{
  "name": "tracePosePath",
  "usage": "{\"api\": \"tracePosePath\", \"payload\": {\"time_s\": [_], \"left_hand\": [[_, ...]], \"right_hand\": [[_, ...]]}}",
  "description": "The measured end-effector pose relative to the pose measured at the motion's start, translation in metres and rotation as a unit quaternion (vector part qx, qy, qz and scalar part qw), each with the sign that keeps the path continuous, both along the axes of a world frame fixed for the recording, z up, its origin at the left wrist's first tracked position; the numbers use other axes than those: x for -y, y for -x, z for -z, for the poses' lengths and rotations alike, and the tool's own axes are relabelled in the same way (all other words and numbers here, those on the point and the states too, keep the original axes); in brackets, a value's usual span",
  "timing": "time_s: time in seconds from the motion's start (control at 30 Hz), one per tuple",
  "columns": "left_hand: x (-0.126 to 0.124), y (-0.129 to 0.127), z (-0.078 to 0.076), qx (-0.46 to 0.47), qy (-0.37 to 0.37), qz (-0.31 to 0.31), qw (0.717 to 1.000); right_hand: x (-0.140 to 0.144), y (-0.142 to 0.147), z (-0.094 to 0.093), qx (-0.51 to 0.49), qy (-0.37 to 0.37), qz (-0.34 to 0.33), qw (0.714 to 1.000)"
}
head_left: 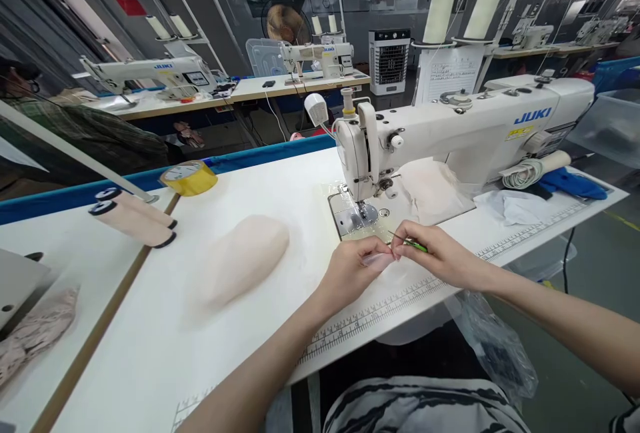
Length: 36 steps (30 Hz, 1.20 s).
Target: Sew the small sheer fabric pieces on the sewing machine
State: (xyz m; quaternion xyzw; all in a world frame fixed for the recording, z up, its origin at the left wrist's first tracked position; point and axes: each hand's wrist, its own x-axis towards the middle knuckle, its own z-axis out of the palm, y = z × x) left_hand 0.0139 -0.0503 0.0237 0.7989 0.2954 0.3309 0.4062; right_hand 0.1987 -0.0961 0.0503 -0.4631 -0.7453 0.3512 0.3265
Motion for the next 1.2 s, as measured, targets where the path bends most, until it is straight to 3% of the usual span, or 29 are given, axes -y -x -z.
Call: {"api": "tracePosePath", "payload": {"time_s": [0.13, 0.33, 0.5, 0.6, 0.7, 0.83, 0.9, 1.07, 1.2], "left_hand": [[-0.001, 0.001, 0.004, -0.013, -0.045, -0.007, 0.999], [0.000, 0.002, 0.005, -0.040, -0.118, -0.046, 0.991], [0.000, 0.002, 0.003, -0.022, -0.113, -0.035, 0.993], [-0.001, 0.002, 0.001, -0.010, -0.098, -0.056, 0.994], [-0.001, 0.002, -0.001, 0.007, -0.117, -0.046, 0.992], [0.000, 0.003, -0.001, 0.038, -0.200, -0.021, 0.979], [-0.001, 0.004, -0.001, 0.039, -0.253, -0.015, 0.967], [-0.004, 0.006, 0.002, 0.012, -0.369, -0.014, 0.929], [-0.004, 0.006, 0.003, 0.004, -0.417, -0.022, 0.909]], "right_hand": [[-0.003, -0.005, 0.003, 0.074, -0.038, -0.004, 0.997], [-0.001, -0.027, -0.002, 0.143, -0.065, 0.061, 0.986], [0.004, -0.054, -0.003, 0.198, -0.079, 0.113, 0.970], [0.005, -0.054, -0.008, 0.145, -0.060, 0.149, 0.976], [0.004, -0.040, -0.017, 0.038, -0.016, 0.140, 0.989], [0.000, -0.022, -0.019, -0.058, 0.167, 0.038, 0.984], [-0.003, -0.019, -0.016, -0.083, 0.221, -0.001, 0.972], [-0.006, -0.018, -0.008, -0.073, 0.178, -0.003, 0.981], [-0.005, -0.019, -0.006, -0.058, 0.133, 0.012, 0.989]]}}
